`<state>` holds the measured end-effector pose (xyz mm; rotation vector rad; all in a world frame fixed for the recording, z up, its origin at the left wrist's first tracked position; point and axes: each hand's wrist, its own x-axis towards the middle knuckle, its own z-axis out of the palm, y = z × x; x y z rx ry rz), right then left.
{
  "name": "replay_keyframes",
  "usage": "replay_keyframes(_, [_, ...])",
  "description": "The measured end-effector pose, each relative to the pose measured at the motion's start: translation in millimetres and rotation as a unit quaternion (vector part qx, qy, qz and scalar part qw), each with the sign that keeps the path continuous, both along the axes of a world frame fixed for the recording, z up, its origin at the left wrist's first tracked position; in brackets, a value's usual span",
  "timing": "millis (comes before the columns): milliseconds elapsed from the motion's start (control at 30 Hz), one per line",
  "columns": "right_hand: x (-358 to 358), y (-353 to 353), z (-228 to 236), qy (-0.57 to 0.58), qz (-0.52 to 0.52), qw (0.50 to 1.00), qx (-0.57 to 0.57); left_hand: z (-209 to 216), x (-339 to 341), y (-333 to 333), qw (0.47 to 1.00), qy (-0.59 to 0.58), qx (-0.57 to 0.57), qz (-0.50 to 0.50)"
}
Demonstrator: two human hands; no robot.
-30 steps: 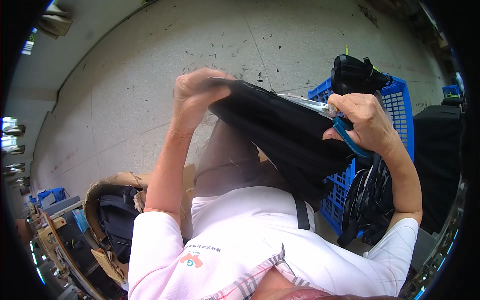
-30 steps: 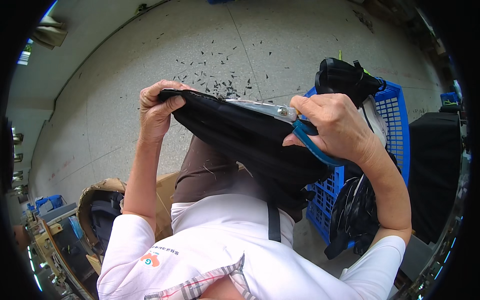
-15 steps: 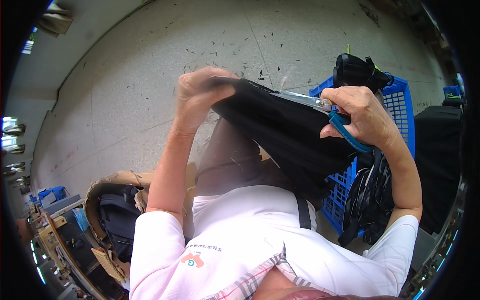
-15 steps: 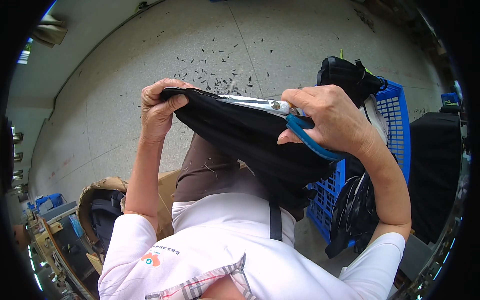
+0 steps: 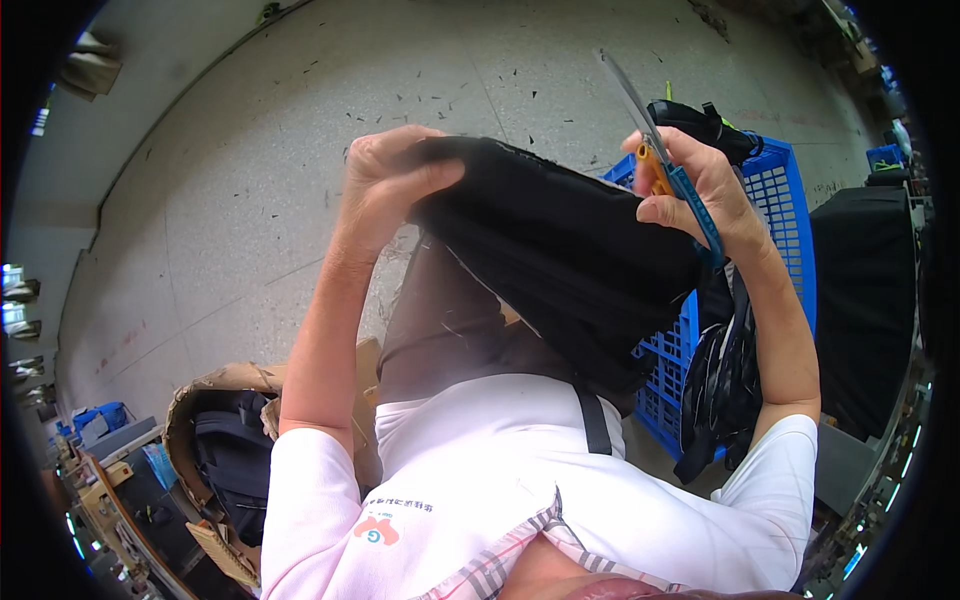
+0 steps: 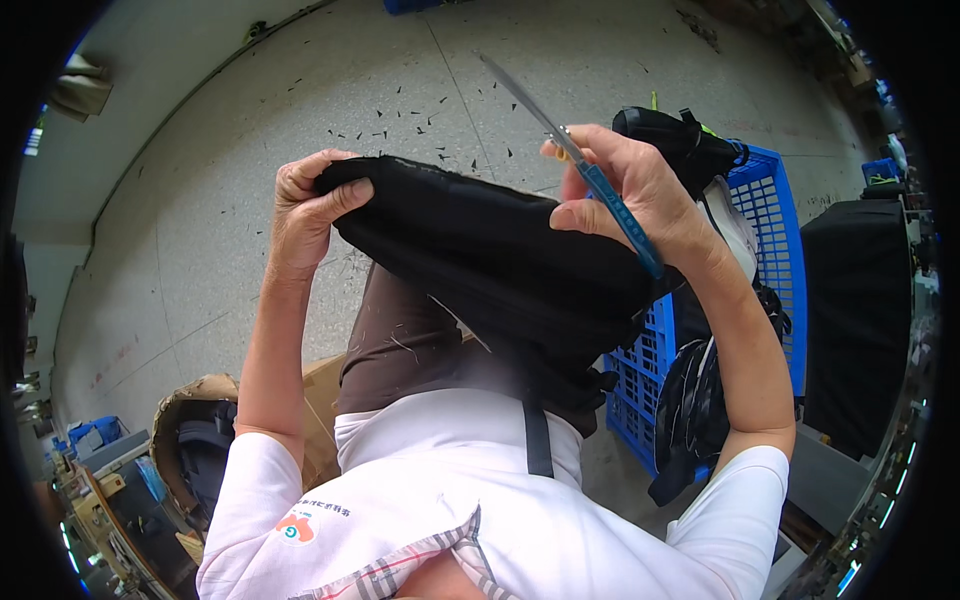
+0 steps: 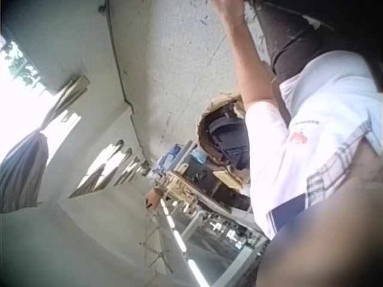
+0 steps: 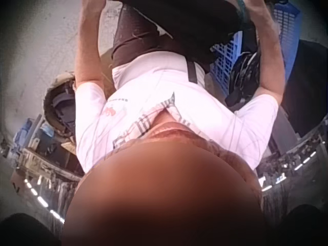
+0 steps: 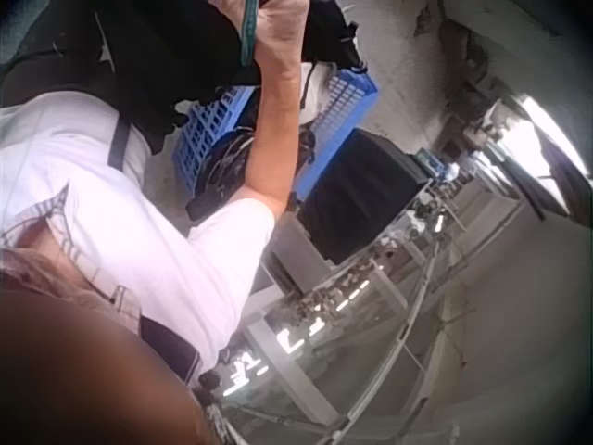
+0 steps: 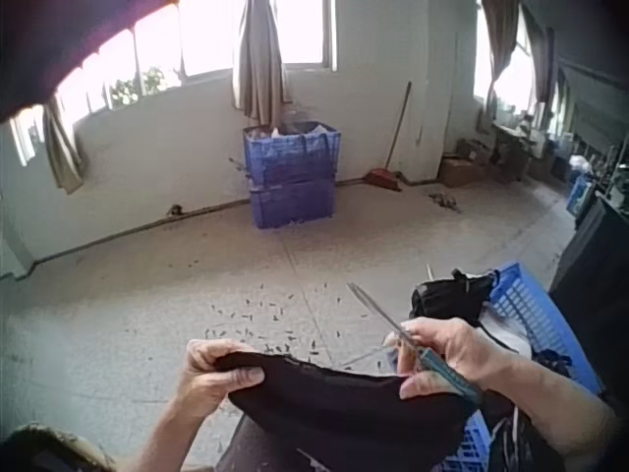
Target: Trimming excess fabric and threads from backpacks using scissors.
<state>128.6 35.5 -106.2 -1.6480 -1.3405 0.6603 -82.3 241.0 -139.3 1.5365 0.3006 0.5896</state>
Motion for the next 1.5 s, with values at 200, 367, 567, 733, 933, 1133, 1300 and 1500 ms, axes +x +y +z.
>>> replay_keyframes(200, [-9,-3,-2,-0.008,-0.008,0.998,-0.061,27,17,5,0.984,0.070,0.157,-0.048])
replay_keyframes(367, [-28,-11,2,-0.062,-0.087,0.994,-0.025,64,44,-18,0.887,0.148,0.425,-0.101])
replay_keyframes(567, [-59,-21,3,-0.153,-0.127,0.979,0.054,50,40,-33,0.874,0.163,0.443,-0.111])
replay_keyframes(733, [-78,-31,-26,-0.342,-0.156,0.900,0.220,40,19,-47,0.793,0.028,0.607,-0.043])
replay_keyframes(933, [-119,-51,-51,-0.422,-0.138,0.853,0.273,6,-36,-67,0.728,-0.096,0.676,0.063])
replay_keyframes(1133, [-135,-70,-63,-0.400,-0.110,0.874,0.253,22,-65,-103,0.760,0.118,0.639,0.009])
replay_keyframes(1300, [-136,-66,-62,-0.381,-0.114,0.887,0.234,25,-43,-103,0.779,0.085,0.621,-0.018])
replay_keyframes(1500, [-122,-45,-41,-0.305,-0.230,0.903,0.195,21,7,-94,0.764,0.005,0.644,0.031])
